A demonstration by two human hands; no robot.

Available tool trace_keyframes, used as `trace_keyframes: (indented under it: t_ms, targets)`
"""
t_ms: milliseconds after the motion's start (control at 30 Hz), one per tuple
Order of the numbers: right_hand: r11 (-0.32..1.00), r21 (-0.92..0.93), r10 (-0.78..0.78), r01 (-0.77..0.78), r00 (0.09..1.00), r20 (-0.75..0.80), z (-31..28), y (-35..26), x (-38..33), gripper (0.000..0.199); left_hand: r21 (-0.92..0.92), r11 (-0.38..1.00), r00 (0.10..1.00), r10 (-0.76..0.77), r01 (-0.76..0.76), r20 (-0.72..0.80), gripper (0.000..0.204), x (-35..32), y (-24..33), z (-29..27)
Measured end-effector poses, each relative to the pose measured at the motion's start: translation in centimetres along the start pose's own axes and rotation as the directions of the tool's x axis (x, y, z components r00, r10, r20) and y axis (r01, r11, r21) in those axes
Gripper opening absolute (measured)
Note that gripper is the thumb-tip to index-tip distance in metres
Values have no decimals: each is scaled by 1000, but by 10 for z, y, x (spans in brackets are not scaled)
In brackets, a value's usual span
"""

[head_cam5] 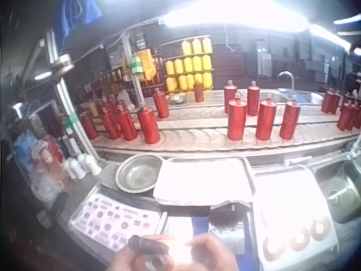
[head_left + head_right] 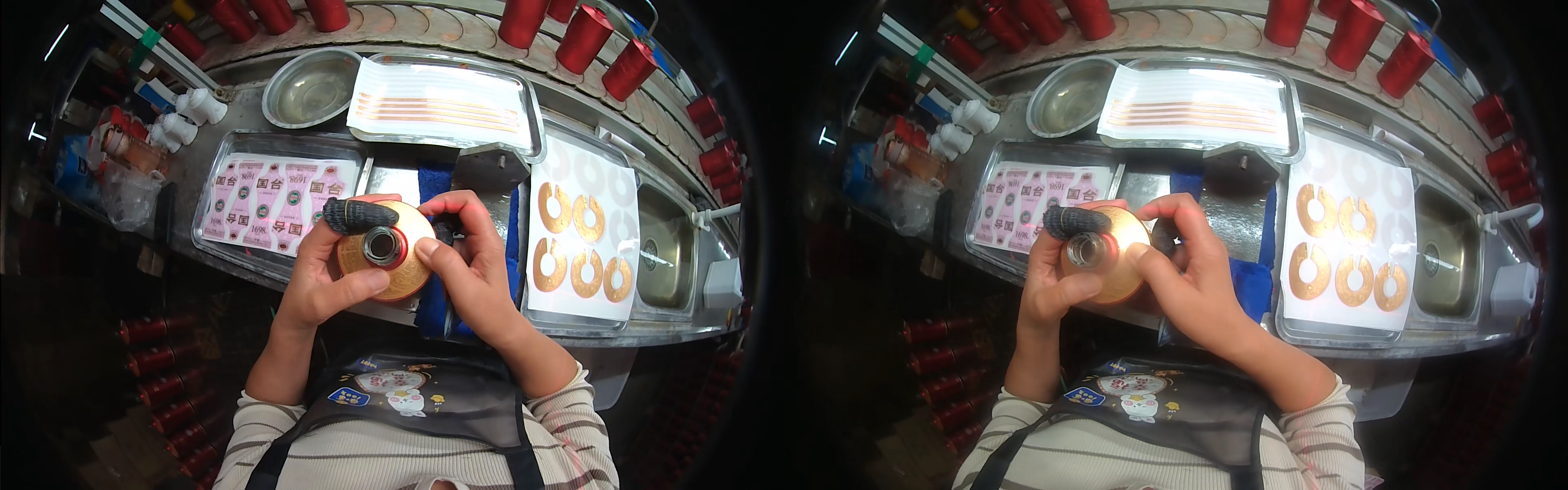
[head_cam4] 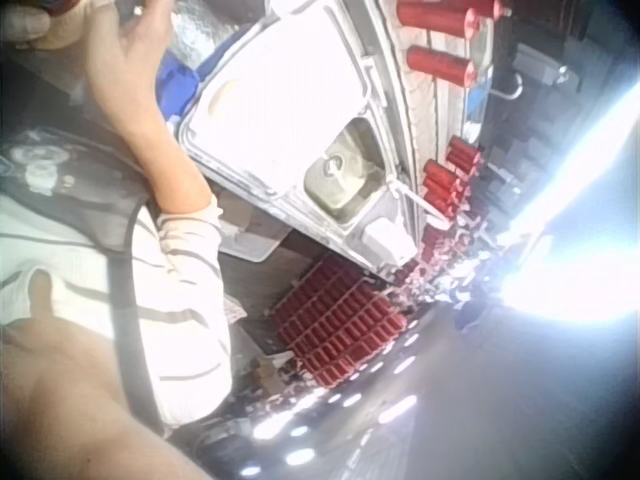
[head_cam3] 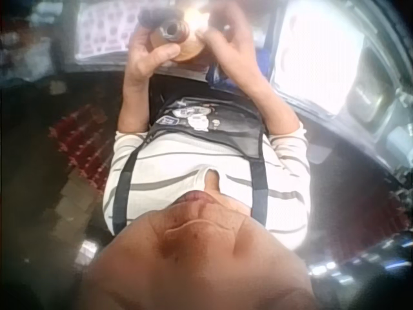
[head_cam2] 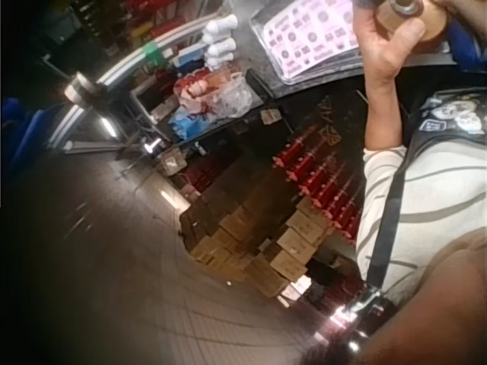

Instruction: The person applies gold circular stickers to the necks of red cylindrical containers and smooths them with a cloth. The person also wipes the container bodies with a blue cloth and places finished units on a nearby table.

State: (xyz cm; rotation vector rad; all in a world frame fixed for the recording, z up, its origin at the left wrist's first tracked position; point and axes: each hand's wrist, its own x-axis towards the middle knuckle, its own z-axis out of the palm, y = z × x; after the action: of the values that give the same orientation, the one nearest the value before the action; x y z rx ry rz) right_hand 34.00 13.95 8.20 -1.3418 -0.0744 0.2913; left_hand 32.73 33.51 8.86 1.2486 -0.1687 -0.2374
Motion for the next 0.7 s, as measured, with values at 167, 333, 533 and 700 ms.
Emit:
trace_keyframes:
  t_ms: [167, 333, 533, 700]
  targets:
    - [986, -153, -53, 60, 997, 48, 2, -8, -3, 34, -5, 1000, 1000, -3, 3, 9, 59, 0, 0, -2]
    - [988, -88, -128, 127, 992, -3, 3, 0, 1, 32, 7, 1000, 1000, -3, 3, 8, 61, 0, -1, -2]
    - [996, -67, -63, 65, 998, 29, 0, 0, -1, 40, 29, 999, 1000, 19, -19, -2, 60, -1, -4, -3]
    - [976, -190, -95, 108, 993, 74, -4, -3, -6, 53, 38, 998, 999, 54, -54, -1, 60, -1, -7, 1]
